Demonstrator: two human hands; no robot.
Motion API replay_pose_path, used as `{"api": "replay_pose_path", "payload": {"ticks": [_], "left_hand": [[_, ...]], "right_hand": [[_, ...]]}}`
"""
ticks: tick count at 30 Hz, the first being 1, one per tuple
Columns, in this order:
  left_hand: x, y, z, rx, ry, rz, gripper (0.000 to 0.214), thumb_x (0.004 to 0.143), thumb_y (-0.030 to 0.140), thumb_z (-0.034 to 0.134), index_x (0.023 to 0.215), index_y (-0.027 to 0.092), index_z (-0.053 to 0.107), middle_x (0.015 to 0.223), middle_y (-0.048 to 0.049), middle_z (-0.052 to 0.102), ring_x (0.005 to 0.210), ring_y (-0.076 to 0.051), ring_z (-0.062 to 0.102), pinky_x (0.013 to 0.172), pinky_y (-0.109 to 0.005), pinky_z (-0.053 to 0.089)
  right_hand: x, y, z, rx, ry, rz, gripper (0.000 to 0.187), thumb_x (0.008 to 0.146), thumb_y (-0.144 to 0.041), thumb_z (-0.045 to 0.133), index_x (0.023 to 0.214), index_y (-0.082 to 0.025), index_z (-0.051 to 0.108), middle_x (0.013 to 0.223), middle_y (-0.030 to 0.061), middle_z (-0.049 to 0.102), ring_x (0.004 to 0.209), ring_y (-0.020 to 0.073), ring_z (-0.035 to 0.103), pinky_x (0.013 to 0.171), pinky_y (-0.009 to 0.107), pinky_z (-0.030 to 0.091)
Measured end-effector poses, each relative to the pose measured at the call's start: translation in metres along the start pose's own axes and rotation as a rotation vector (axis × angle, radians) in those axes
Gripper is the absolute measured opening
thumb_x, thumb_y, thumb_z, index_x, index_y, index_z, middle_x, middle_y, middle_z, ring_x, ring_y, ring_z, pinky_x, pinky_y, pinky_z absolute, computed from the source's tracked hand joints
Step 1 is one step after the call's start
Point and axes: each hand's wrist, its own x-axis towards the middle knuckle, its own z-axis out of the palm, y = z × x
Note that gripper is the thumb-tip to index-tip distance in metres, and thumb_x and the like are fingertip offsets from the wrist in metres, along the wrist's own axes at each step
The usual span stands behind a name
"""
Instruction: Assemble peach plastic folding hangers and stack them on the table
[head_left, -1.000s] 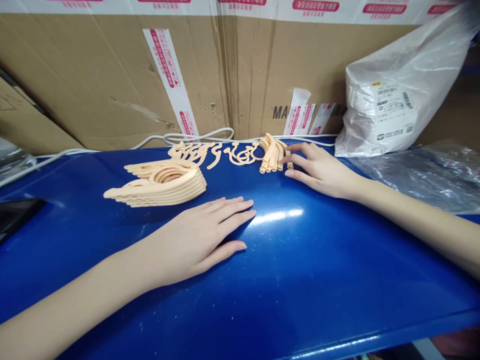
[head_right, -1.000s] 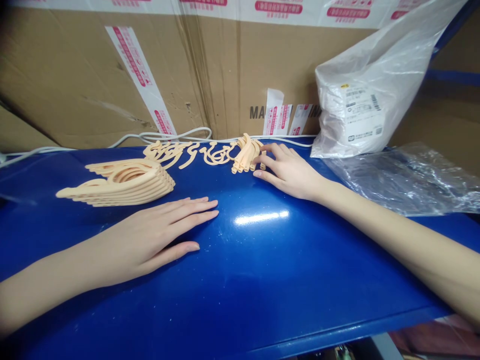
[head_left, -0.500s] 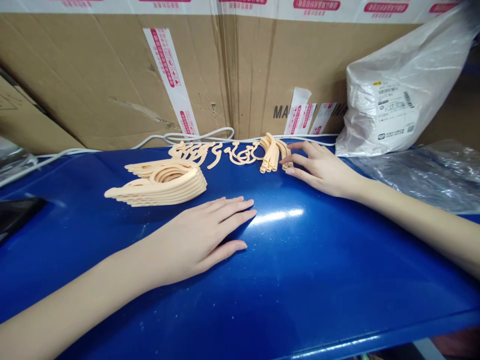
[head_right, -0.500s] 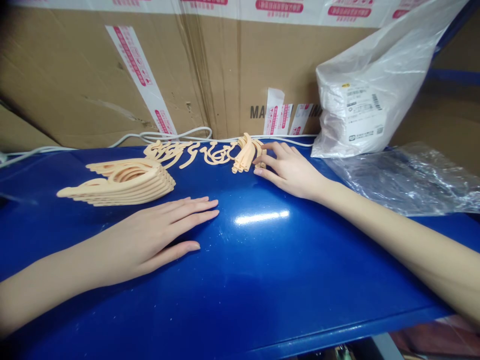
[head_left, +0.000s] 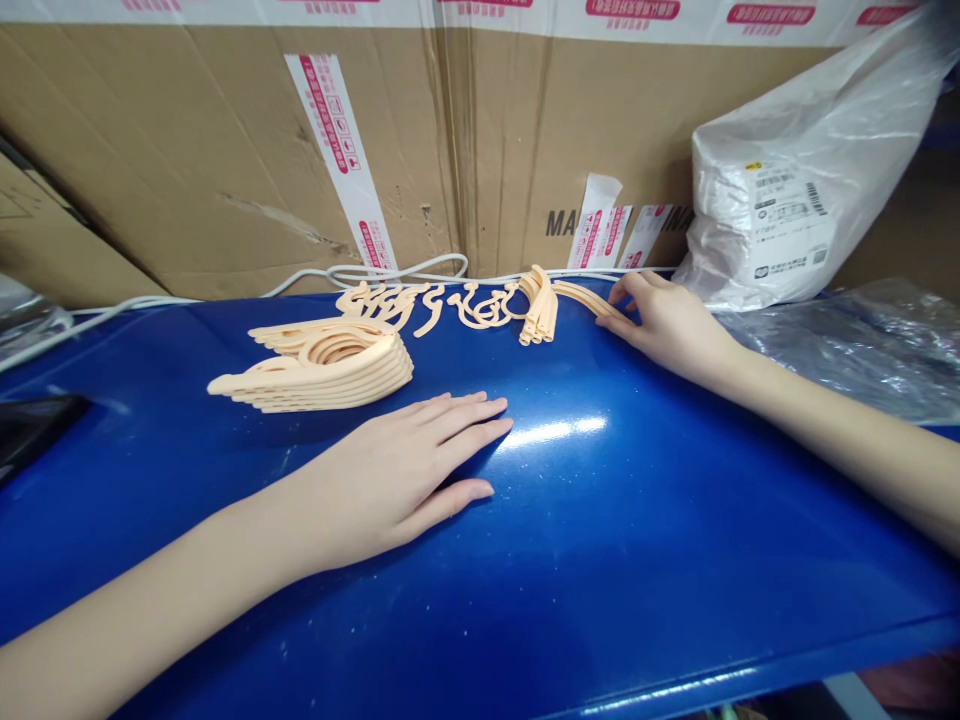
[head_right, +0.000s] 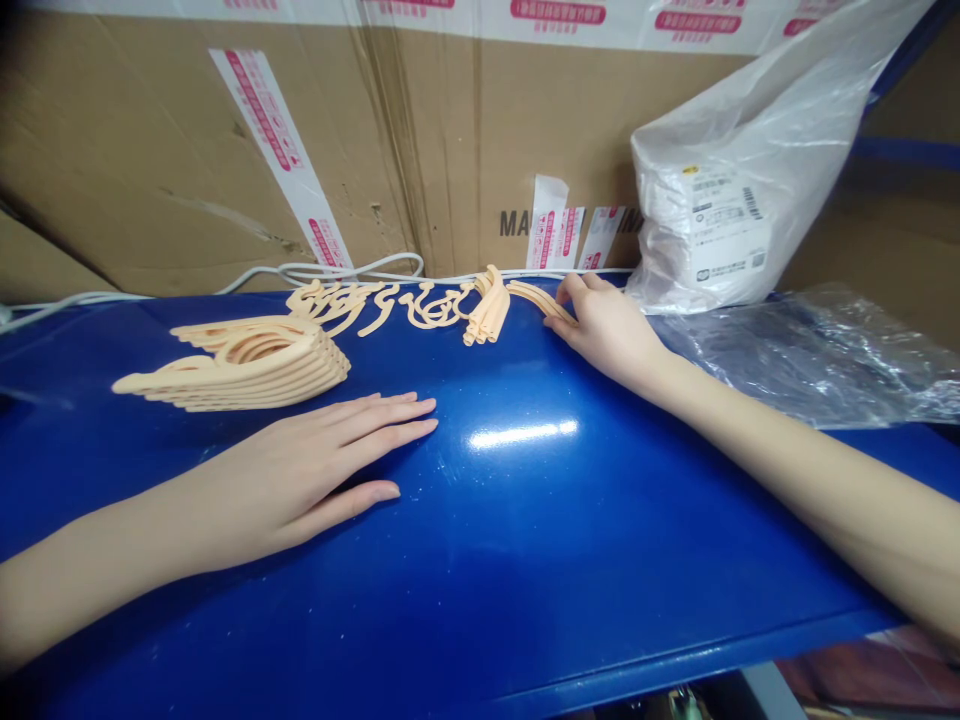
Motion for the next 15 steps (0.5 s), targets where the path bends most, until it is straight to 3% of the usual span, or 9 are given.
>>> {"api": "replay_pose_path", "payload": {"ticks": [5, 11, 15], "left_hand": [[0.001, 0.0, 0.001, -0.006, 0.009, 0.0, 0.047, 0.102, 0.042, 0.041, 0.142, 0.018, 0.048, 0.147, -0.009, 0.05, 0.136, -0.027, 0.047, 0.113, -0.047, 0.041], [0.0, -0.001, 0.002, -0.005, 0.006, 0.0, 0.047, 0.102, 0.042, 0.04, 0.141, 0.018, 0.049, 0.147, -0.0088, 0.051, 0.136, -0.027, 0.047, 0.113, -0.047, 0.041], [-0.002, -0.001, 0.001, 0.003, 0.019, -0.014, 0.05, 0.102, 0.043, 0.04, 0.144, 0.017, 0.043, 0.149, -0.0103, 0.047, 0.135, -0.026, 0.048, 0.112, -0.044, 0.042]], "right_hand": [[-0.001, 0.003, 0.0, -0.001, -0.026, 0.015, 0.018, 0.086, -0.033, 0.051, 0.098, -0.02, 0.057, 0.077, 0.0095, 0.063, 0.064, 0.0247, 0.057, 0.058, 0.038, 0.044], [0.002, -0.013, -0.027, -0.072, 0.078, 0.075, 0.024, 0.089, -0.029, 0.046, 0.103, -0.014, 0.057, 0.093, 0.0183, 0.062, 0.079, 0.0294, 0.06, 0.07, 0.042, 0.045], [-0.003, -0.035, -0.041, 0.06, 0.115, -0.096, 0.017, 0.091, -0.03, 0.045, 0.102, -0.02, 0.055, 0.094, 0.0114, 0.059, 0.086, 0.0272, 0.059, 0.075, 0.04, 0.046]]}}
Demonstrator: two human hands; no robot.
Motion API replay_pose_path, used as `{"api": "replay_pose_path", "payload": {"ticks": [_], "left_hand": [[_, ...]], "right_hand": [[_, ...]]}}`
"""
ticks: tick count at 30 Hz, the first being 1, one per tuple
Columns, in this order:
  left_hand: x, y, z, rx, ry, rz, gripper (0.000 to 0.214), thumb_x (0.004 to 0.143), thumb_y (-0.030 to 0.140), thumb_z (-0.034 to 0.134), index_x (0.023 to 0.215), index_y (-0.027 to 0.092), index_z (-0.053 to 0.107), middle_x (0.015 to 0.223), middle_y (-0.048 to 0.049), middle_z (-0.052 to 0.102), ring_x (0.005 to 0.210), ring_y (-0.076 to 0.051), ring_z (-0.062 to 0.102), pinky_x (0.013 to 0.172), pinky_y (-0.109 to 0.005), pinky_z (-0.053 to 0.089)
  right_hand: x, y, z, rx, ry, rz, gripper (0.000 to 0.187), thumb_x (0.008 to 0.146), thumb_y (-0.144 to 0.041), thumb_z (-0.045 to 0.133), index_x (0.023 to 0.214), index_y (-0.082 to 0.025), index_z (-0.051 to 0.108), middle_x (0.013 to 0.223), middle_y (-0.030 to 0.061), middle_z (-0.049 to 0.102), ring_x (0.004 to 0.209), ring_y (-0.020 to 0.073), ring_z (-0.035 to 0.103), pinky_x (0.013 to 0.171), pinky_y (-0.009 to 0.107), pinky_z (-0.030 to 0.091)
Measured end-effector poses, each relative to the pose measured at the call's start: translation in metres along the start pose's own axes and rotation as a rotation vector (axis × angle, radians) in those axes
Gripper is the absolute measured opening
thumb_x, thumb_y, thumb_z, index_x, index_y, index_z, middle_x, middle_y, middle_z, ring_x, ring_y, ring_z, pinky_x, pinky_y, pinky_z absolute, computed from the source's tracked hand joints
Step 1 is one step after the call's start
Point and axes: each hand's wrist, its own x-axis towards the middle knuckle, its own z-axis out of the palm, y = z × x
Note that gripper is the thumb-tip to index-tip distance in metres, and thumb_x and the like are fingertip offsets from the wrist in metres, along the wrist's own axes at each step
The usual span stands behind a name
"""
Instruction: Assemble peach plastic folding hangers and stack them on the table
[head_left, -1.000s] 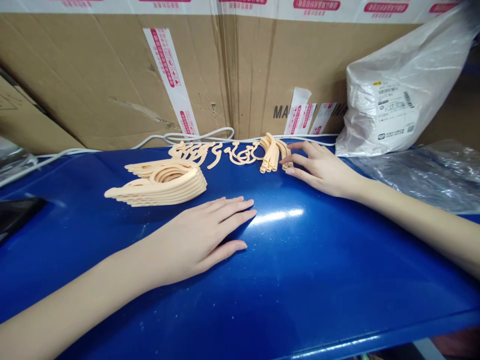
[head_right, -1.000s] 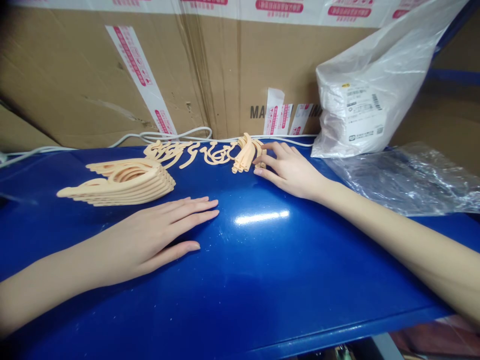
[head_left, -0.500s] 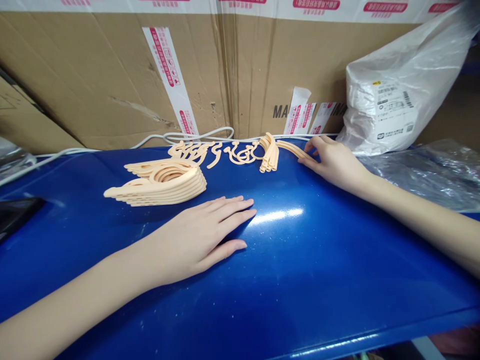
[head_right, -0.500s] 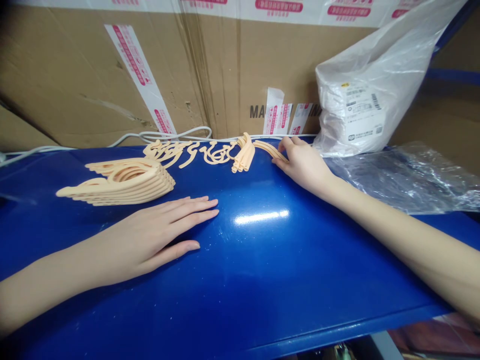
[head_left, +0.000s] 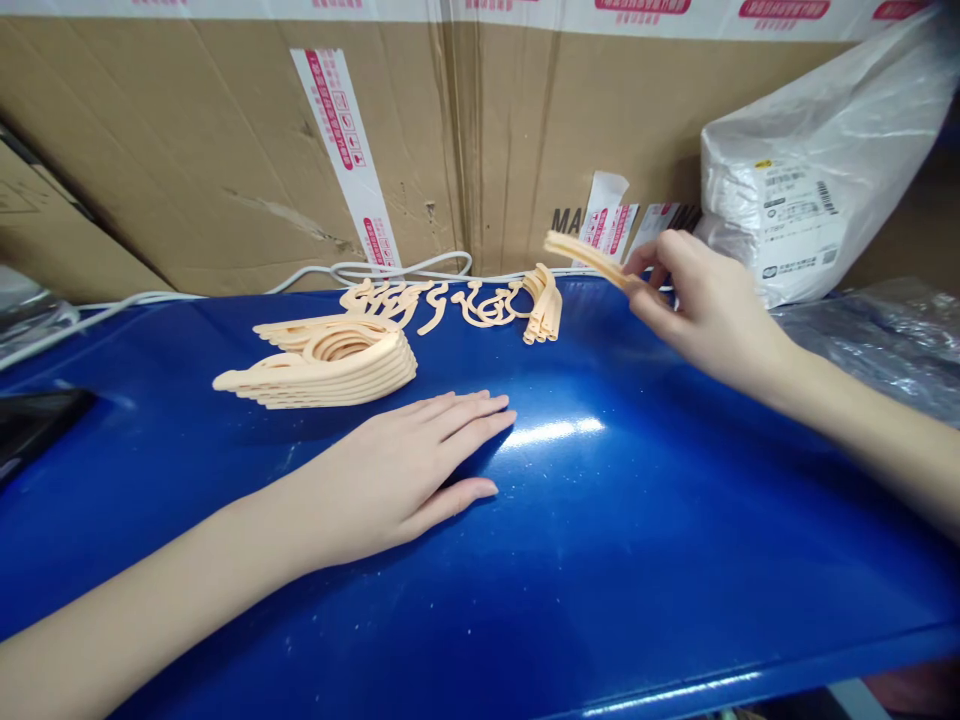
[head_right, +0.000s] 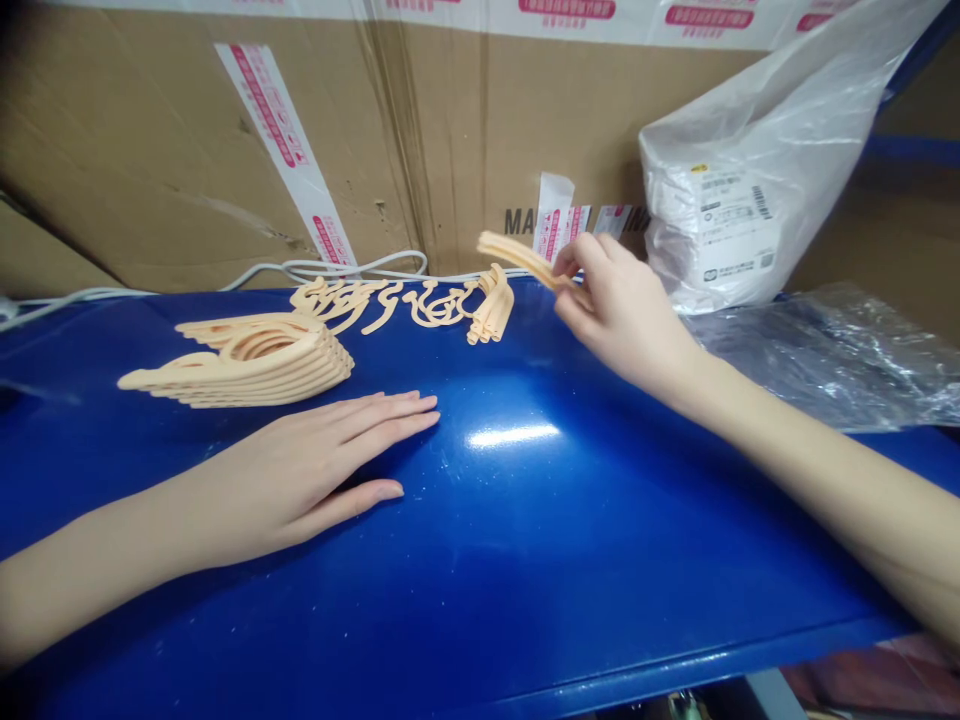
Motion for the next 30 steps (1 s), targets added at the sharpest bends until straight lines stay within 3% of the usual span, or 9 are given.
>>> {"api": "replay_pose_path", "payload": {"ticks": [5, 8, 11, 16, 22, 30], "left_hand": [[0.0, 0.002, -0.004, 0.02, 0.161, -0.079, 0.059, 0.1, 0.038, 0.045, 0.152, 0.017, 0.025, 0.159, -0.0139, 0.028, 0.141, -0.027, 0.038, 0.115, -0.043, 0.037], [0.0, 0.004, -0.005, 0.014, 0.243, -0.092, 0.056, 0.1, 0.038, 0.047, 0.149, 0.016, 0.028, 0.154, -0.0133, 0.037, 0.139, -0.026, 0.039, 0.116, -0.042, 0.033], [0.001, 0.004, -0.004, -0.061, 0.246, -0.141, 0.047, 0.099, 0.039, 0.048, 0.141, 0.019, 0.039, 0.138, -0.0101, 0.053, 0.124, -0.024, 0.052, 0.107, -0.039, 0.041], [0.001, 0.002, -0.001, -0.167, 0.196, -0.188, 0.028, 0.098, 0.036, 0.049, 0.121, 0.021, 0.056, 0.113, -0.0049, 0.064, 0.099, -0.021, 0.059, 0.086, -0.035, 0.047], [0.001, 0.002, 0.001, -0.213, 0.167, -0.241, 0.021, 0.095, 0.032, 0.054, 0.111, 0.021, 0.063, 0.1, -0.0025, 0.064, 0.089, -0.018, 0.058, 0.078, -0.033, 0.046], [0.002, 0.003, 0.001, -0.226, 0.123, -0.225, 0.019, 0.093, 0.03, 0.055, 0.108, 0.022, 0.063, 0.099, -0.0021, 0.062, 0.088, -0.018, 0.055, 0.077, -0.033, 0.044]], "right_hand": [[-0.015, -0.035, 0.001, 0.225, -0.219, -0.244, 0.017, 0.09, -0.023, 0.047, 0.105, -0.02, 0.052, 0.102, 0.0105, 0.059, 0.091, 0.0254, 0.059, 0.075, 0.037, 0.047], [-0.023, -0.051, 0.003, 0.304, -0.3, -0.358, 0.017, 0.092, -0.018, 0.046, 0.107, -0.019, 0.053, 0.104, 0.011, 0.059, 0.094, 0.0234, 0.057, 0.078, 0.034, 0.048], [-0.028, -0.062, 0.002, 0.353, -0.35, -0.426, 0.016, 0.094, -0.018, 0.044, 0.107, -0.019, 0.053, 0.104, 0.0108, 0.058, 0.092, 0.0219, 0.056, 0.079, 0.034, 0.049], [-0.033, -0.07, 0.0, 0.398, -0.375, -0.47, 0.012, 0.096, -0.017, 0.042, 0.102, -0.018, 0.053, 0.1, 0.0102, 0.058, 0.088, 0.0204, 0.053, 0.077, 0.035, 0.048], [-0.034, -0.07, 0.001, 0.386, -0.413, -0.486, 0.011, 0.094, -0.016, 0.043, 0.099, -0.017, 0.053, 0.098, 0.0098, 0.057, 0.086, 0.0202, 0.052, 0.076, 0.034, 0.046], [-0.032, -0.068, -0.004, 0.423, -0.529, -0.455, 0.016, 0.087, -0.015, 0.052, 0.102, -0.019, 0.055, 0.096, 0.0056, 0.06, 0.082, 0.0178, 0.056, 0.07, 0.03, 0.046]]}}
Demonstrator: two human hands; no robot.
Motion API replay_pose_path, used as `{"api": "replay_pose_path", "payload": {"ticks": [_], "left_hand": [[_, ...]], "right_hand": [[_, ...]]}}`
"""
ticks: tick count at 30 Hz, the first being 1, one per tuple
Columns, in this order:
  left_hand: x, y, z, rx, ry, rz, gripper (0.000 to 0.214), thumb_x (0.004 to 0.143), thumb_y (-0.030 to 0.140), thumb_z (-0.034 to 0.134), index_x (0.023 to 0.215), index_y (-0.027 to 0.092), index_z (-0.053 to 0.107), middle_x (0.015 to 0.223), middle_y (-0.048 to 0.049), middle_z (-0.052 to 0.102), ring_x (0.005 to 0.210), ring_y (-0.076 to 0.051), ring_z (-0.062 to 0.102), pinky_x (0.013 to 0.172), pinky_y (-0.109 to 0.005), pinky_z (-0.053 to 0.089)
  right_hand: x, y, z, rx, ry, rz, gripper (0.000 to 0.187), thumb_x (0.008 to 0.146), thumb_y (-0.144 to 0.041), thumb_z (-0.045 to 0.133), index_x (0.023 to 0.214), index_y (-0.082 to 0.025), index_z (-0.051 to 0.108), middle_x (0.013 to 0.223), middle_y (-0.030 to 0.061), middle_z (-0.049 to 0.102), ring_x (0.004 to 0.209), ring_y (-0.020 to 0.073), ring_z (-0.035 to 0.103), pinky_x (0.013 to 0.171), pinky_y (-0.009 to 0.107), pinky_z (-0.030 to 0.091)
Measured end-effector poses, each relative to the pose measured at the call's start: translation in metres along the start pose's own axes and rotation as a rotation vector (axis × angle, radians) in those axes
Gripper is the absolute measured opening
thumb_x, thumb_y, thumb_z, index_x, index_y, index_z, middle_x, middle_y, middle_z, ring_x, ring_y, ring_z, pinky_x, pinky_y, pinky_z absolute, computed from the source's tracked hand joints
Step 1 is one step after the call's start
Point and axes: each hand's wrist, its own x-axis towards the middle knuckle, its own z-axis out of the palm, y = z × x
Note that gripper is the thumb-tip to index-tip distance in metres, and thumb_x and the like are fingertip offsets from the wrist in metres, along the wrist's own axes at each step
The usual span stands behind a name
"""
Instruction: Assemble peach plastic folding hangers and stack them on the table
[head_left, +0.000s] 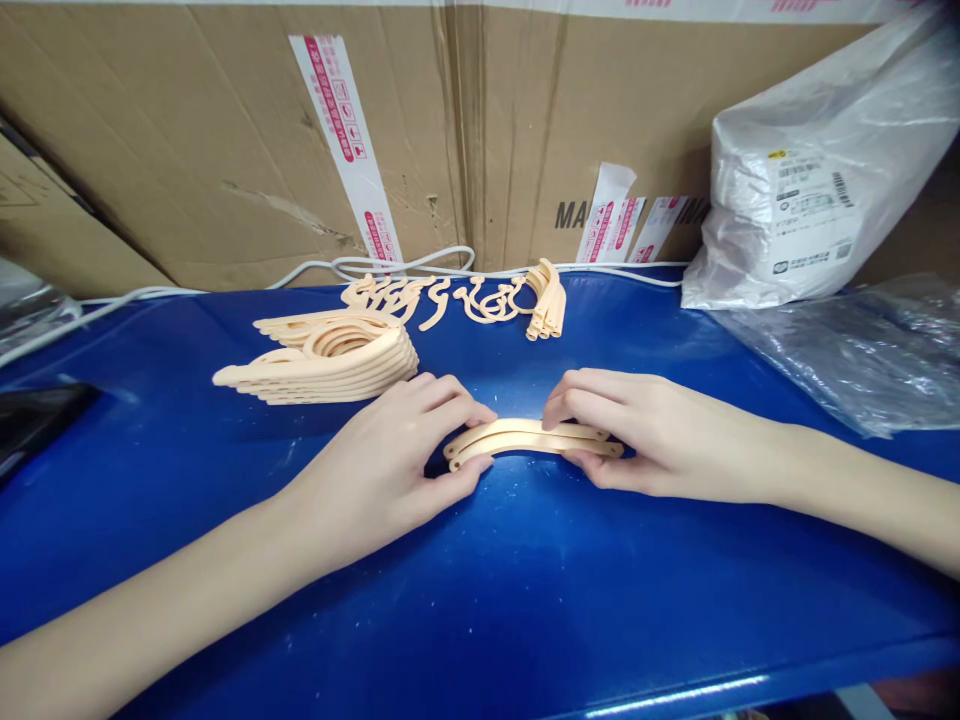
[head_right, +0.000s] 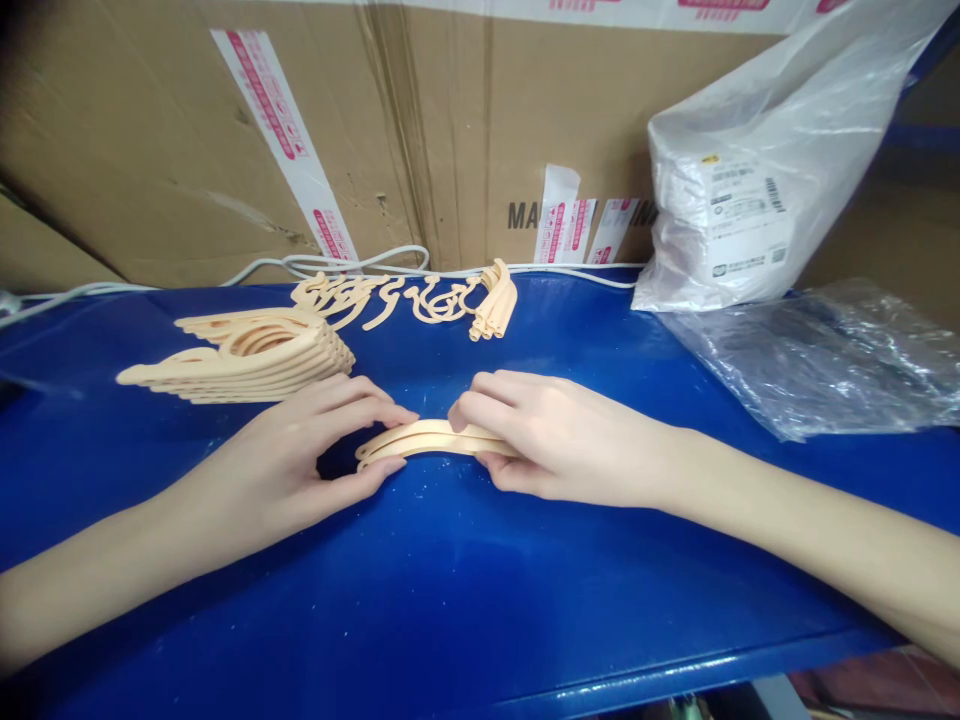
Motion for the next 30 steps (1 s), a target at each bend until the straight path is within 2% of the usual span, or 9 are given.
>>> {"api": "replay_pose_path", "payload": {"ticks": [10, 19, 30], "left_hand": [[-0.0007, 0.004, -0.0014, -0.032, -0.037, 0.012, 0.017, 0.093, 0.03, 0.055, 0.106, 0.023, 0.063, 0.097, -0.0005, 0.062, 0.089, -0.018, 0.055, 0.076, -0.033, 0.044], [-0.0014, 0.0036, -0.0009, -0.027, -0.027, 0.018, 0.015, 0.093, 0.03, 0.055, 0.104, 0.022, 0.063, 0.096, -0.0008, 0.062, 0.087, -0.018, 0.054, 0.077, -0.034, 0.042], [-0.001, 0.0019, -0.0001, -0.014, -0.03, 0.027, 0.017, 0.092, 0.033, 0.058, 0.105, 0.022, 0.062, 0.096, -0.0001, 0.061, 0.087, -0.018, 0.054, 0.075, -0.033, 0.041]], "right_hand": [[-0.0005, -0.0021, -0.0064, 0.158, -0.053, 0.062, 0.016, 0.082, -0.013, 0.059, 0.098, -0.018, 0.057, 0.088, -0.0003, 0.058, 0.067, 0.0104, 0.052, 0.06, 0.023, 0.039], [0.0001, -0.0017, -0.0085, 0.223, -0.085, 0.125, 0.019, 0.081, -0.015, 0.062, 0.098, -0.019, 0.057, 0.089, -0.0019, 0.059, 0.068, 0.0103, 0.052, 0.061, 0.023, 0.039], [-0.0005, -0.0003, -0.0094, 0.239, -0.091, 0.121, 0.019, 0.081, -0.018, 0.063, 0.099, -0.02, 0.056, 0.094, -0.002, 0.06, 0.072, 0.0102, 0.053, 0.065, 0.023, 0.04]]}}
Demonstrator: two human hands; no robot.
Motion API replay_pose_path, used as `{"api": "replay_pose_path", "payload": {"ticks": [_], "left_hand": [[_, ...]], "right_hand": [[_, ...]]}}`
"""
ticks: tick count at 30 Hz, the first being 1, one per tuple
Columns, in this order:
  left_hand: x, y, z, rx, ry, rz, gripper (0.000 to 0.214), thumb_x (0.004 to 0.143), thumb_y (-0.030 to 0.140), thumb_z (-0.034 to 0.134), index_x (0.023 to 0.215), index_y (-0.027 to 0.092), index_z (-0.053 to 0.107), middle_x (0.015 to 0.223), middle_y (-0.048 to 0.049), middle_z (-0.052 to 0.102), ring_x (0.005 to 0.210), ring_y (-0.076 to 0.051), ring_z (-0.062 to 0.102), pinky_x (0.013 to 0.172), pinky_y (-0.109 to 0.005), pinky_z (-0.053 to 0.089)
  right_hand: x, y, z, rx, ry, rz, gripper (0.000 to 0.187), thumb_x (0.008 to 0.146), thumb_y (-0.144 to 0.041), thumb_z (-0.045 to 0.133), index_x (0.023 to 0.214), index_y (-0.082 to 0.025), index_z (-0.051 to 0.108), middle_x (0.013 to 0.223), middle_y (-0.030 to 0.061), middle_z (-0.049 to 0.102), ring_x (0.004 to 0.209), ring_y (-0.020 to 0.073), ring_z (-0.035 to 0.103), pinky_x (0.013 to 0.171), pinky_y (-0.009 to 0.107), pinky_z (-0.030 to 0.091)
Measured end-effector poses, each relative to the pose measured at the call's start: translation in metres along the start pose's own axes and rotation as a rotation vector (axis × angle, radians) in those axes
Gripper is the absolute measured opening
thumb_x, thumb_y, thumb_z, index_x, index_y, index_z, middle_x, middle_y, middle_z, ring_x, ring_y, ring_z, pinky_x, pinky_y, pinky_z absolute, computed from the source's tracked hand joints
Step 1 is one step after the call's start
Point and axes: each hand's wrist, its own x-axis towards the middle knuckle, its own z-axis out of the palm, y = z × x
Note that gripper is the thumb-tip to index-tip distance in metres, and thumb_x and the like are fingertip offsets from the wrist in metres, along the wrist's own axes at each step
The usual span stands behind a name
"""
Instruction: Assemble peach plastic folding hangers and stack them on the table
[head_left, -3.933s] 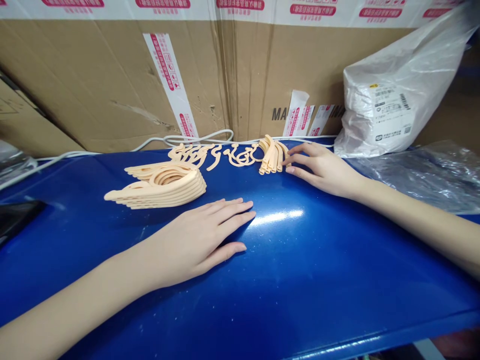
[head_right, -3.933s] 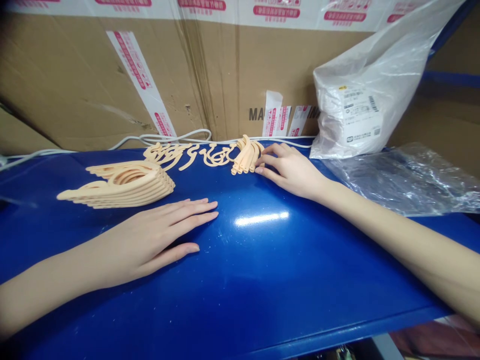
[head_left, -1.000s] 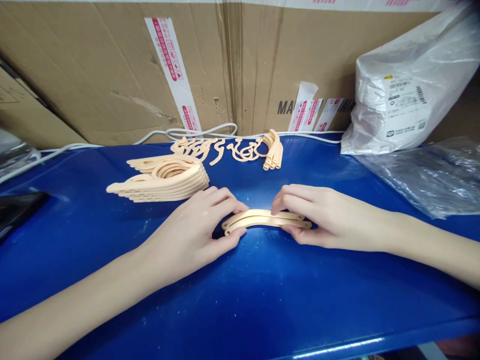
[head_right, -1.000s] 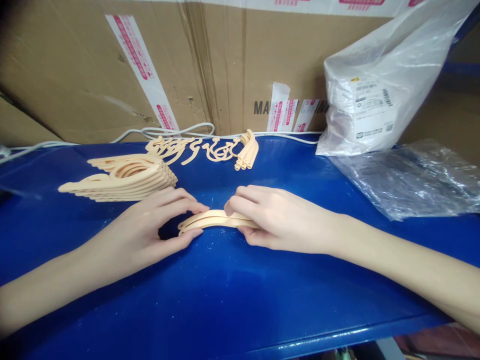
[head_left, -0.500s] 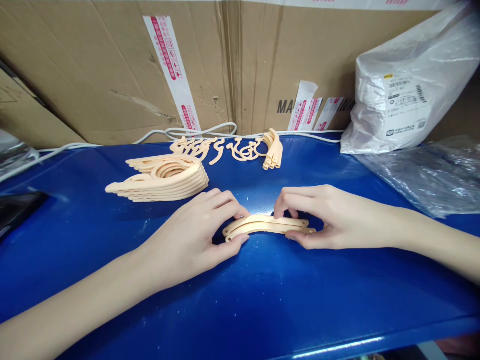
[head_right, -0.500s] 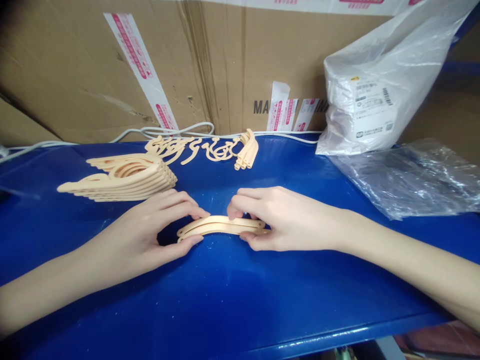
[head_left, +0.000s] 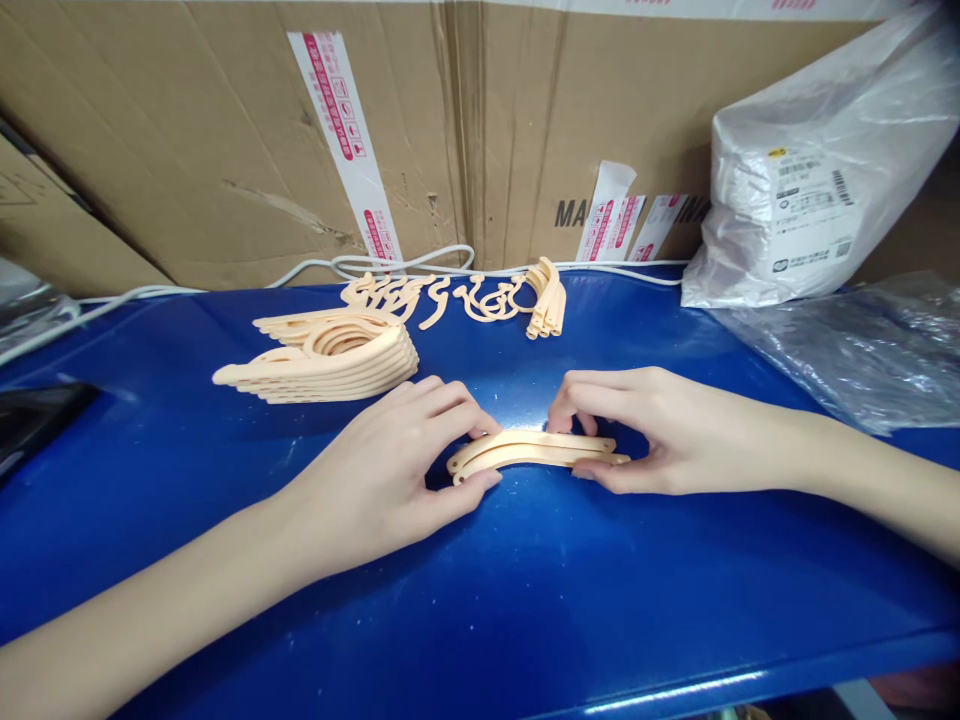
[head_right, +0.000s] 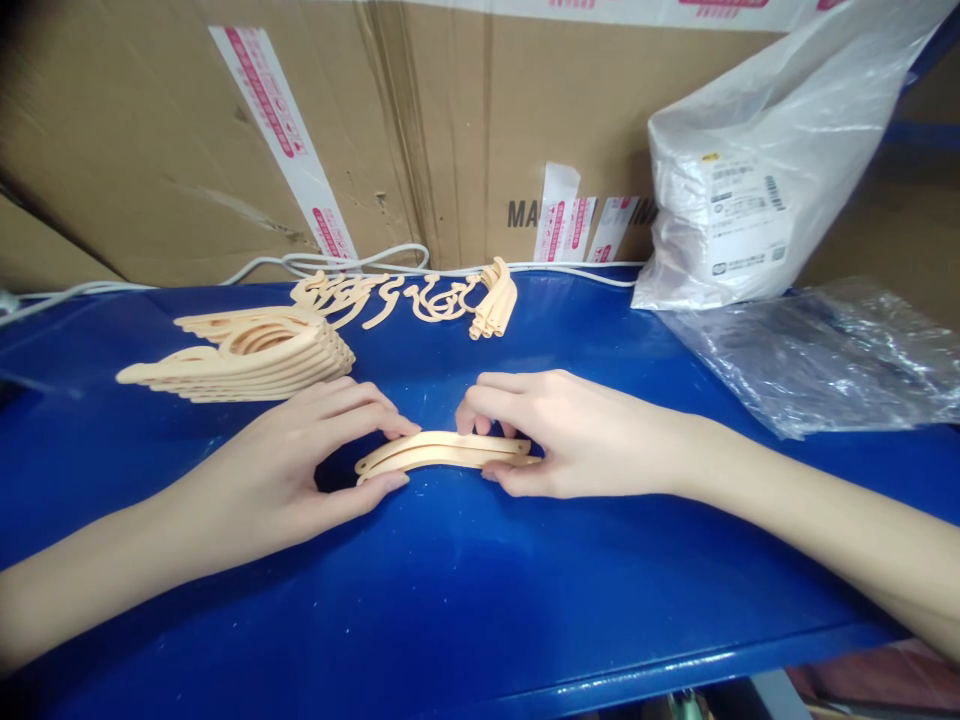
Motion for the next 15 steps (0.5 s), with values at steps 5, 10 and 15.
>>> {"api": "replay_pose_path", "payload": {"ticks": [5, 10, 15], "left_hand": [[-0.0006, -0.0001, -0.0003, 0.012, -0.002, -0.002, 0.018, 0.092, 0.034, 0.058, 0.104, 0.022, 0.062, 0.096, -0.0005, 0.061, 0.087, -0.019, 0.054, 0.075, -0.033, 0.04], [0.0, -0.0013, 0.0003, 0.015, -0.006, 0.009, 0.019, 0.092, 0.036, 0.058, 0.105, 0.023, 0.062, 0.095, -0.0006, 0.061, 0.087, -0.019, 0.054, 0.075, -0.034, 0.039], [0.0003, -0.0014, 0.0011, 0.031, -0.008, 0.019, 0.019, 0.092, 0.037, 0.058, 0.104, 0.022, 0.061, 0.095, -0.0005, 0.061, 0.086, -0.019, 0.053, 0.075, -0.034, 0.039]], "right_hand": [[0.0005, 0.0029, 0.0001, -0.005, 0.002, -0.008, 0.018, 0.082, -0.022, 0.065, 0.098, -0.021, 0.056, 0.092, -0.0029, 0.06, 0.071, 0.0099, 0.053, 0.065, 0.023, 0.04], [0.0016, 0.0051, 0.0004, -0.021, 0.003, -0.016, 0.018, 0.083, -0.024, 0.066, 0.098, -0.021, 0.056, 0.09, -0.0031, 0.059, 0.071, 0.01, 0.053, 0.065, 0.023, 0.04], [0.0027, 0.0062, 0.0012, -0.022, 0.004, -0.026, 0.018, 0.084, -0.026, 0.067, 0.098, -0.021, 0.057, 0.09, -0.0032, 0.059, 0.071, 0.0095, 0.052, 0.065, 0.023, 0.04]]}}
